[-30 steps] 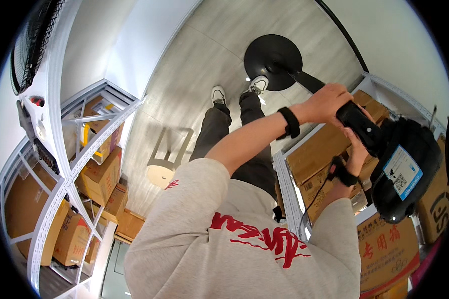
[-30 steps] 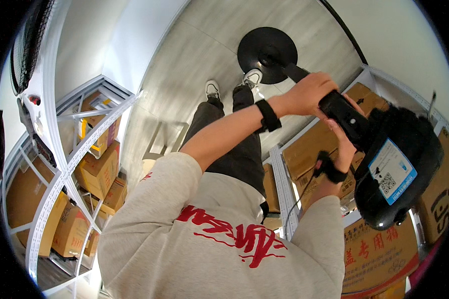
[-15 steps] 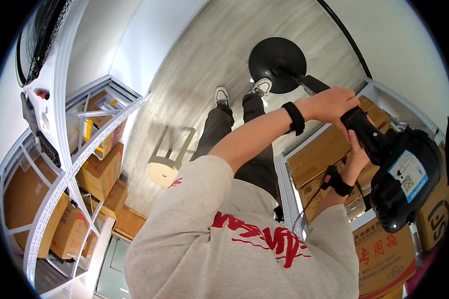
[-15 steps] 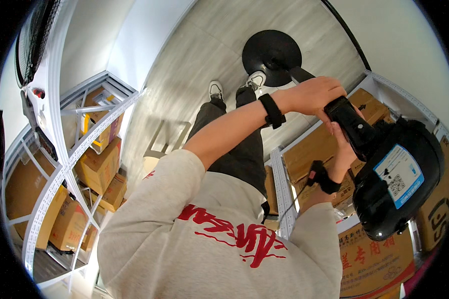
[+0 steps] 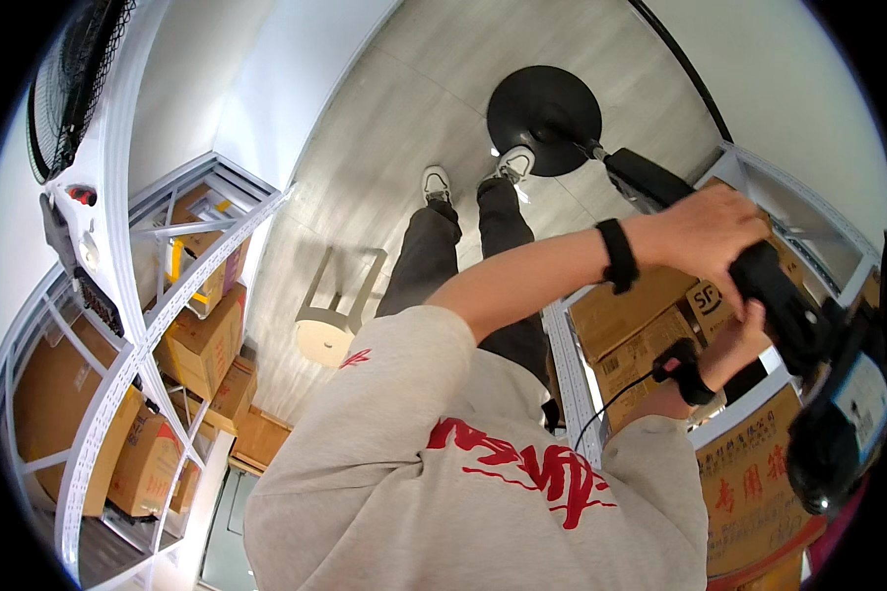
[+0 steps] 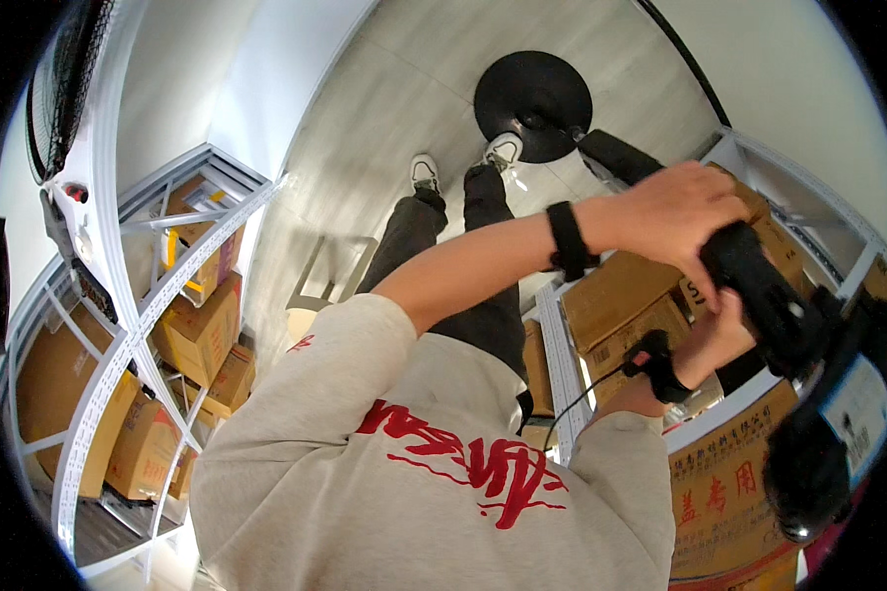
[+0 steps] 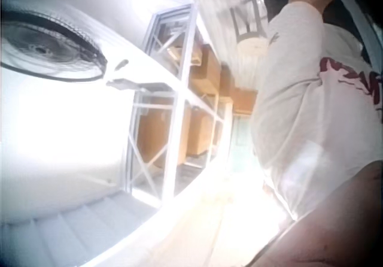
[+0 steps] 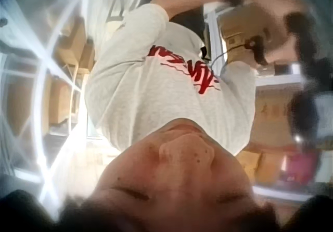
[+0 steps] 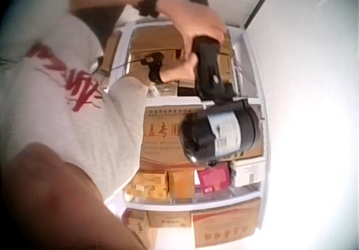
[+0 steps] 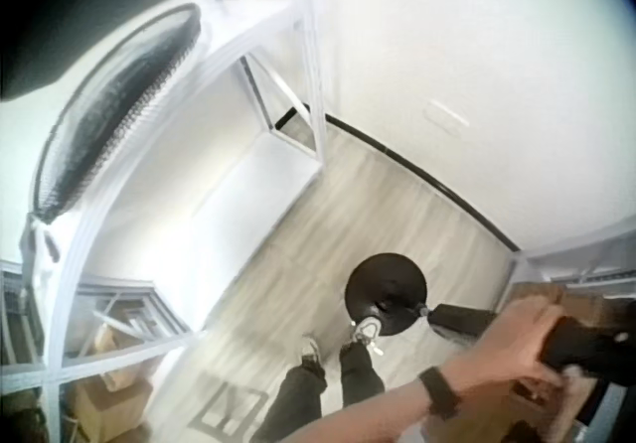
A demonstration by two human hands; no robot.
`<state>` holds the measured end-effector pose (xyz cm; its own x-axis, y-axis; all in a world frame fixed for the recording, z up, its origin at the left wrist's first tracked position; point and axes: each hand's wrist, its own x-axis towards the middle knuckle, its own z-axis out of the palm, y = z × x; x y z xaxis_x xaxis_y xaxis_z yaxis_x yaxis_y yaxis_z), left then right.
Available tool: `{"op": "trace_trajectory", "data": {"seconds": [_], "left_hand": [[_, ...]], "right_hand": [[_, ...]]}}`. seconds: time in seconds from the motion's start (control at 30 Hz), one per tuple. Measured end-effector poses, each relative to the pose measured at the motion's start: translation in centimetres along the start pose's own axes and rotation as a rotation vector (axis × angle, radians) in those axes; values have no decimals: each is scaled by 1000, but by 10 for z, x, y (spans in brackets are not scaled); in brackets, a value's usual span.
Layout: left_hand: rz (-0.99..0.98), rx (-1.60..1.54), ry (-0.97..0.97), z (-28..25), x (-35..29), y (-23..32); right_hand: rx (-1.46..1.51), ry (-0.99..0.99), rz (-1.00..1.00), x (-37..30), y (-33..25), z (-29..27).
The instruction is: The person assembles a standing fan by attaching the motor housing to the base and tightening screws with a screwdriver. The person secures the fan head to the stand and adjusts the connection points.
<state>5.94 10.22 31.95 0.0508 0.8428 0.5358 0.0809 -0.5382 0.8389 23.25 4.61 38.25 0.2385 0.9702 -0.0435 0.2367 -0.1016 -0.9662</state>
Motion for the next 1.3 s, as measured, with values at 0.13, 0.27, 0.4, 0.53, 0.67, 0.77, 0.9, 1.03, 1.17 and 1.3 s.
{"op": "trace_trajectory", "data": {"seconds": [0.13,0.27,0.4,0.53,0.67,0.77,0.9,1.03,1.17,1.3], "left_hand": [[40,51,-16,22,27,25],[63,45,-46,26,12,17],[1,5,-62,25,-19,1],[-25,-48,-34,25,-37,-15],[-74,-95,-74,24,-38,-25],[-141,-135,-128,19,-43,-32],[-168,-156,-154,11,-47,-40],[-104,-171,-122,4,-40,-46],[-108,-217,-140,3,-34,-50],[-145,-238,-168,3,-37,-51]], "right_hand": [[-39,56,-107,10,-23,-42],[-58,-51,-105,4,-12,-49],[-37,-38,-7,-10,25,-51],[-47,-49,-17,-15,33,-27],[-78,-4,20,-17,36,-19],[-114,46,29,-16,52,-19],[-129,56,-7,-14,58,-2],[-188,93,68,-9,64,-6],[-100,92,-9,-3,60,3],[-49,136,-40,-6,59,16]]}}
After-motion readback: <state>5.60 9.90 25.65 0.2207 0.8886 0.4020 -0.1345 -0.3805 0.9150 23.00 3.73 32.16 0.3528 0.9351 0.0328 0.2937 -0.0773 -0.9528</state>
